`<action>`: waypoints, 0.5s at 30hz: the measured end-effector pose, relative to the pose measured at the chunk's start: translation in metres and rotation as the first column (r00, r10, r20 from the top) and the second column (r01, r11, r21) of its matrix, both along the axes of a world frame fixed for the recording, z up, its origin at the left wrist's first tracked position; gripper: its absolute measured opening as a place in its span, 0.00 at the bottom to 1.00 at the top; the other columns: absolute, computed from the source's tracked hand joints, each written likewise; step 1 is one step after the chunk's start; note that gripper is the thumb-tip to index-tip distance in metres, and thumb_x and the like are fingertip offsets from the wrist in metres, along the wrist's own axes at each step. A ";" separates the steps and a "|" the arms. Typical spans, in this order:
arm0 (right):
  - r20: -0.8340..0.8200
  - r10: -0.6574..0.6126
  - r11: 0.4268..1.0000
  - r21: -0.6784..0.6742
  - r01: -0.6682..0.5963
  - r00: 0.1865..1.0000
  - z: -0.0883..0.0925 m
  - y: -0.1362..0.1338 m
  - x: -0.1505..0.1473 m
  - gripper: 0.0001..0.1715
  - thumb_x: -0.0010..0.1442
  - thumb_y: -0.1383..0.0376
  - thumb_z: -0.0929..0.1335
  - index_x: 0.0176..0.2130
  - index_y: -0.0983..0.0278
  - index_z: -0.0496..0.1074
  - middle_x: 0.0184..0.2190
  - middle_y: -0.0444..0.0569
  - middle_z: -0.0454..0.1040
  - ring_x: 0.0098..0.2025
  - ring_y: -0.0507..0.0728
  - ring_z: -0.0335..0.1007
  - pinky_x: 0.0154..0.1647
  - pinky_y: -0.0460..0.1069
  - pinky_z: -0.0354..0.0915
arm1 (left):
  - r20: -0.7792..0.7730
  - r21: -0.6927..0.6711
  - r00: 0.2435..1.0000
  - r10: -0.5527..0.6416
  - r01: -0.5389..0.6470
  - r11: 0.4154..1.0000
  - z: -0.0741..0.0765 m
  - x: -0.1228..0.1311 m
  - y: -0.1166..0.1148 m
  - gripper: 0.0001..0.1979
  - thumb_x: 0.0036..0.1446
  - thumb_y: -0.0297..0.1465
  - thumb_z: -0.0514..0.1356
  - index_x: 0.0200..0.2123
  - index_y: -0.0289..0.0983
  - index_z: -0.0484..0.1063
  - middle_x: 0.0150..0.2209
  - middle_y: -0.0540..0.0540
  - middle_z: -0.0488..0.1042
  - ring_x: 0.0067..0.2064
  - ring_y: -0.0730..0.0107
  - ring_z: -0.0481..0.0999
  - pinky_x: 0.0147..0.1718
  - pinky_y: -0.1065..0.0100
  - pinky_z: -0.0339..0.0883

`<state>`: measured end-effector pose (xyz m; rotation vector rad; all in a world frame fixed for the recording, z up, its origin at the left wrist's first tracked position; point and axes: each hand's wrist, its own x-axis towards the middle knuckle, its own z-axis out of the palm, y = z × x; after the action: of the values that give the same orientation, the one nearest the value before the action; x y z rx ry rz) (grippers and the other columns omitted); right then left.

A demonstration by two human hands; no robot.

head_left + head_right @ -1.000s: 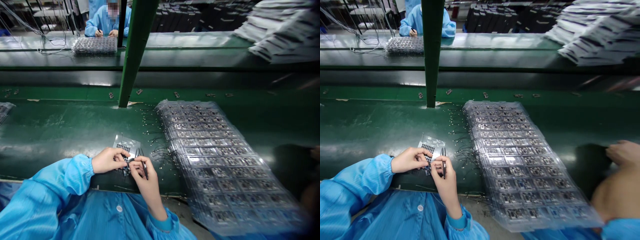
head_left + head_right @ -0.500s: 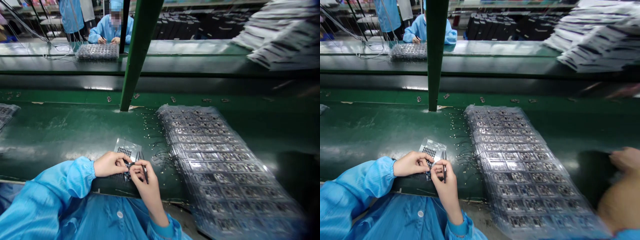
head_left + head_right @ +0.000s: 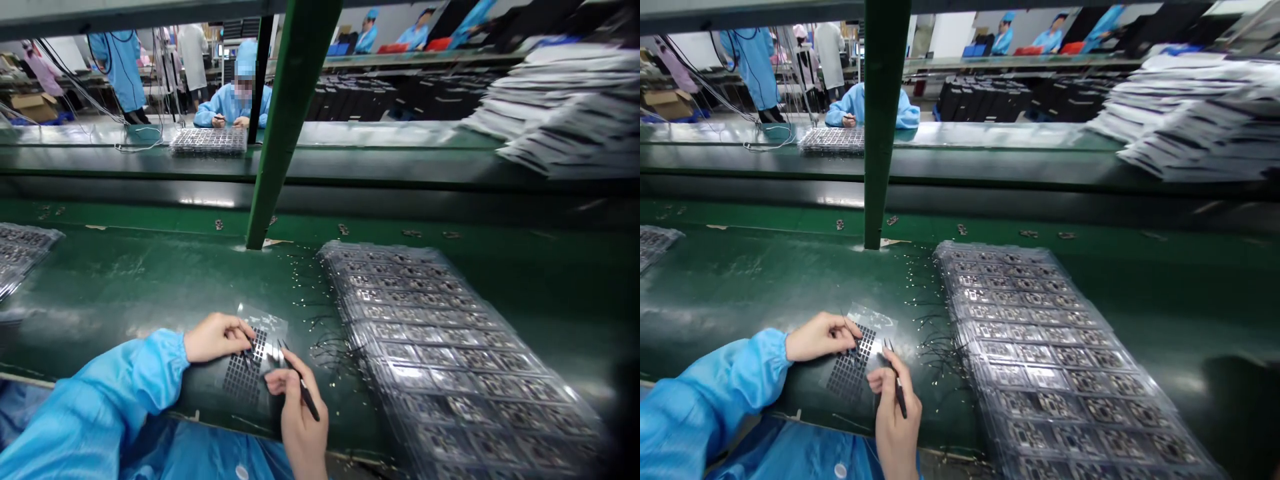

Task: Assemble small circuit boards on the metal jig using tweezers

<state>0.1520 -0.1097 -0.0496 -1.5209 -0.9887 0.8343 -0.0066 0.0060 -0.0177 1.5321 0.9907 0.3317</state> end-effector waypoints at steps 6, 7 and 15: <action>0.033 0.034 0.996 0.076 -0.037 0.999 0.005 0.007 0.003 0.24 0.64 0.54 0.60 0.52 0.63 0.70 0.31 0.50 0.71 0.24 0.51 0.66 0.23 0.45 0.67 | -0.011 0.000 0.843 0.538 -0.538 0.843 0.022 -0.034 0.107 0.11 0.49 0.29 0.65 0.37 0.31 0.74 0.30 0.44 0.77 0.24 0.77 0.73 0.21 0.78 0.66; 0.031 0.034 0.996 0.080 -0.036 0.999 0.004 0.008 0.003 0.24 0.64 0.54 0.60 0.53 0.63 0.70 0.34 0.51 0.72 0.26 0.52 0.67 0.24 0.46 0.68 | -0.004 0.040 0.799 0.601 -0.600 0.799 0.026 -0.042 0.130 0.11 0.52 0.30 0.62 0.40 0.32 0.73 0.33 0.44 0.77 0.25 0.79 0.73 0.22 0.80 0.66; -0.056 -0.051 0.995 0.080 0.055 0.997 -0.001 0.007 -0.002 0.17 0.60 0.56 0.65 0.47 0.57 0.74 0.41 0.51 0.75 0.30 0.56 0.72 0.26 0.48 0.70 | -0.071 0.299 0.557 0.827 -0.779 0.551 0.014 -0.089 0.207 0.17 0.61 0.31 0.54 0.51 0.28 0.63 0.43 0.34 0.74 0.31 0.73 0.77 0.24 0.75 0.69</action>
<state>0.1503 -0.1029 -0.0508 -1.4418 -0.9281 0.7840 -0.0956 0.2133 -0.0032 1.2165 1.8810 0.9983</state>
